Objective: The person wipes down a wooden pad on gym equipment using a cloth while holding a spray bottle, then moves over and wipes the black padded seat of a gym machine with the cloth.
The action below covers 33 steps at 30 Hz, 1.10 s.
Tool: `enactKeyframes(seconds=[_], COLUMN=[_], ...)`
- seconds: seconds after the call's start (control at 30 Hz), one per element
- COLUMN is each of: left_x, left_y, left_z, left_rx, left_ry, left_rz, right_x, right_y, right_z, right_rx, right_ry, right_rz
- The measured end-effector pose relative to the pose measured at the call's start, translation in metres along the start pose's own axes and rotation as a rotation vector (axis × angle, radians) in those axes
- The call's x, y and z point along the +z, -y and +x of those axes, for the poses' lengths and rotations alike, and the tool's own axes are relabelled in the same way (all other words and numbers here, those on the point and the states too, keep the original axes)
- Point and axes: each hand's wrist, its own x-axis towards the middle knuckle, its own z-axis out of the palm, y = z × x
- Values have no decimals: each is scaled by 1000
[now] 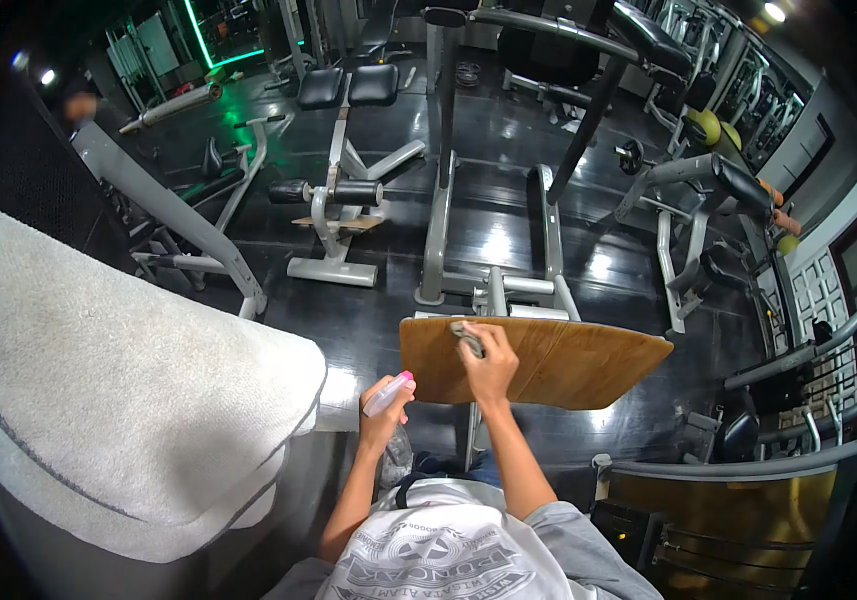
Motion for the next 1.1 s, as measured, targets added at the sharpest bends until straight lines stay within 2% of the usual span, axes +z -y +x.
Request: enactKeyframes(seconds=[0.13,0.27,0.43,0.5,0.67,0.87,1.0,1.1], left_x=[-4,-9,-4,-2,4,1,1,4], left_y=[3,7,6,5,-2,8,8,14], left_z=[-1,-1,3,5,8,13,15,25], left_rx=[9,-11,-2,6,32,81,71,76], left_ry=[-6,4,-10,9,24,-23,34,63], left_rz=[8,36,43,61,68,18,9,28], right_x=[33,21,-20,-29,-16,33,16,-18], right_y=[6,-6,-26,-28,-14,10,1,-20], right_z=[-9,-12,-10,-8,-1,-10,-11,-6], right_rx=[-60,-127,-30,53,94,-3,-32,57], right_ry=[74,158,125,-28,-137,-1,55,6], right_rz=[15,-85,-137,-101,-25,-25,-85,-131])
